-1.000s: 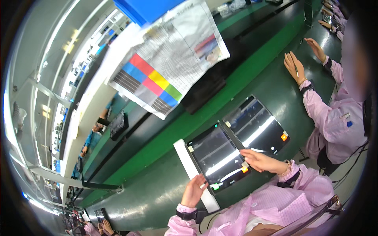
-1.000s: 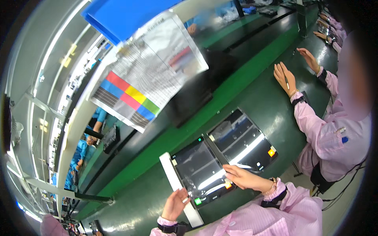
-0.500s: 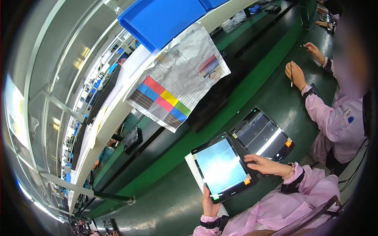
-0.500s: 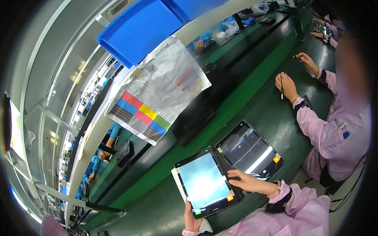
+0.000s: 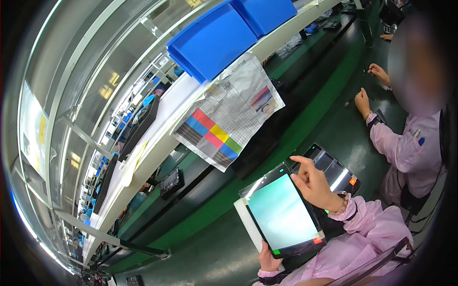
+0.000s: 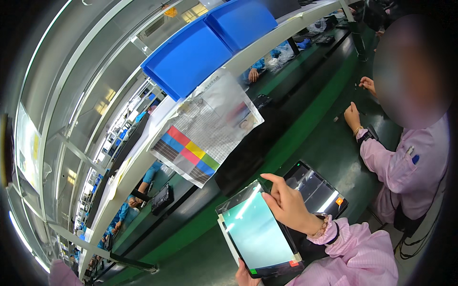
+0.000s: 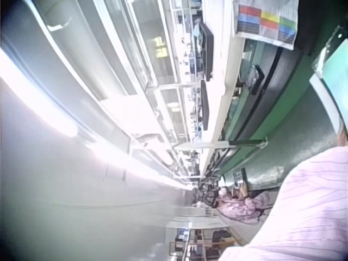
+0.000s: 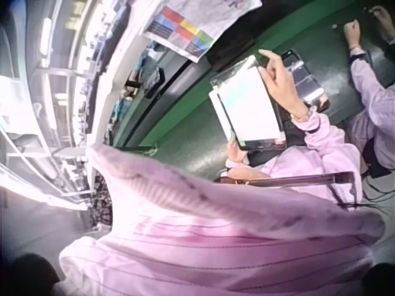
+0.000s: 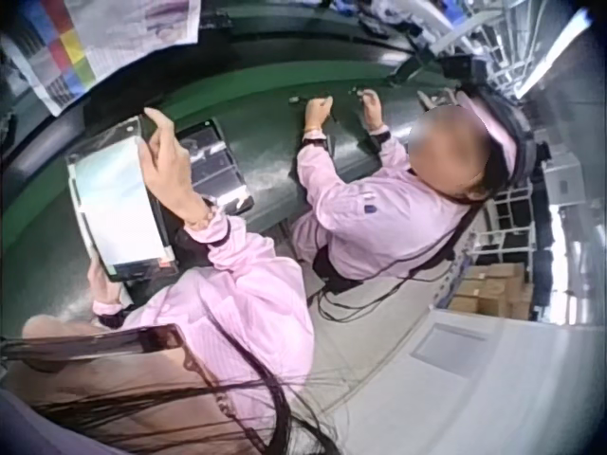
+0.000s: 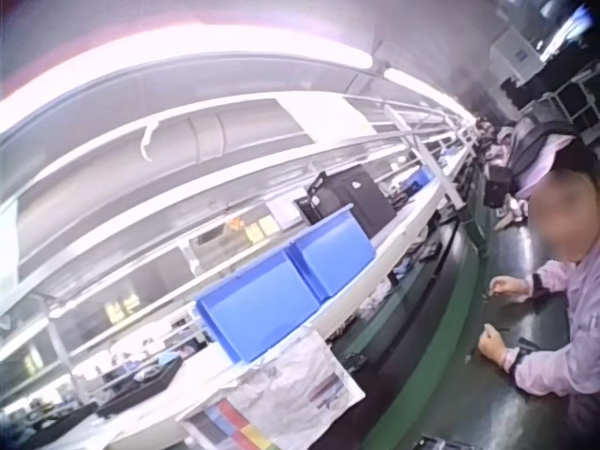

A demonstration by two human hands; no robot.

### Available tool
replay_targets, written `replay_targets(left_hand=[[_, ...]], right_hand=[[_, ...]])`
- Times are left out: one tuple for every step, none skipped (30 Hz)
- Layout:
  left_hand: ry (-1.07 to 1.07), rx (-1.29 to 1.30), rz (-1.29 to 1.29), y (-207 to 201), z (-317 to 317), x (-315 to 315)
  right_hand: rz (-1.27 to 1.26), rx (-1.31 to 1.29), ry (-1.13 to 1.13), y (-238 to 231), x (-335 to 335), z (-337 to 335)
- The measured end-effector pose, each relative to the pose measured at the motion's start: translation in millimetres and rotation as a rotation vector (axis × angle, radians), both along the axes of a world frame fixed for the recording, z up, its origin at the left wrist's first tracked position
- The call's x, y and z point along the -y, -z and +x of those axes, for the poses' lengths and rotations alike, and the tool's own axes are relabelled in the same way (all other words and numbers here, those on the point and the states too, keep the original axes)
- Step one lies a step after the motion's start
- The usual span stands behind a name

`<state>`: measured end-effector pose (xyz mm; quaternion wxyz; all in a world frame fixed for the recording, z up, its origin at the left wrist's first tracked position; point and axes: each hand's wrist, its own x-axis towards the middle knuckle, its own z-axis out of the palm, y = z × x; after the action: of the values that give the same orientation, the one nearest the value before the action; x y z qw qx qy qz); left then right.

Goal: Testing and inspecting electronic tablets on a factory assembly line.

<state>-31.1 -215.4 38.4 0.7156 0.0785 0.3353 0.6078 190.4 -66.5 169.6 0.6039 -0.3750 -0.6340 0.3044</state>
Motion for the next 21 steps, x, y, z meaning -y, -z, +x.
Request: replay_targets(left_hand=[[-0.002,0.003,0.006,0.2,1.5,-0.1],[-0.003,0.007,0.011,0.4,2.7,0.0],[-0.008,-0.007,0.003,0.6,3.7,0.7],[-0.006,-0.002,0.000,1.0,4.6,1.2],[-0.006,-0.017,-0.004,1.7,5.0,1.6],[-0.007,-0.033,-0.007,2.6,5.2,2.0],[-0.007,-0.032,-0.008,4.0,5.2,2.4],[0.007,-0.009,-0.006,5.9,5.2,2.3],[0.021,0.013,-0.002,8.2,5.2,2.0],[0.019,0.012,-0.002,10.6,5.4,1.9],[0.083,0.275,0.057,12.8,5.8,1.9],[0.146,0.538,0.115,14.6,6.2,1.8],[0.143,0.534,0.116,15.9,7.3,2.1],[0.136,0.566,0.122,16.3,8.0,1.8],[0.127,0.599,0.129,15.5,8.3,0.8],[0.122,0.598,0.133,13.3,7.7,-0.8],[0.156,0.611,0.183,9.1,4.9,-3.9],[0.188,0.623,0.230,3.5,1.9,-7.3],[0.183,0.633,0.212,-3.2,-0.8,-11.2],[0.140,0.443,0.220,-11.2,-4.7,-17.9],[0.151,0.421,0.306,-19.7,-6.4,-22.7]], right_hand=[[-0.009,0.035,0.033,0.5,0.5,2.0],[-0.043,0.078,0.108,1.2,0.9,3.3],[-0.057,0.063,0.080,2.1,2.3,3.8],[-0.049,0.069,0.047,2.7,2.8,3.6],[-0.009,0.027,0.029,3.0,3.2,2.7],[-0.022,-0.002,0.031,3.2,4.0,2.3],[-0.023,0.013,0.044,3.3,5.1,3.2],[0.031,-0.004,0.013,3.7,5.9,3.3],[-0.015,-0.051,-0.013,4.5,6.8,3.6],[-0.085,-0.089,-0.002,5.8,6.7,4.0],[-0.061,-0.101,-0.040,7.6,5.1,3.6],[-0.165,-0.269,-0.097,10.1,2.9,3.0],[-0.249,-0.430,-0.141,13.0,-0.3,2.0],[-0.264,-0.440,-0.160,16.3,-3.6,1.2],[-0.418,-0.534,-0.285,19.5,-7.0,2.1],[-0.521,-0.647,-0.387,22.4,-9.7,4.2],[-0.595,-0.632,-0.444,24.4,-11.9,2.1],[-0.582,-0.624,-0.528,25.3,-12.5,3.4],[-0.680,-0.631,-0.615,24.9,-12.0,5.6],[-0.770,-0.632,-0.655,22.9,-11.2,7.2],[-0.806,-0.599,-0.711,19.1,-12.0,11.2]])
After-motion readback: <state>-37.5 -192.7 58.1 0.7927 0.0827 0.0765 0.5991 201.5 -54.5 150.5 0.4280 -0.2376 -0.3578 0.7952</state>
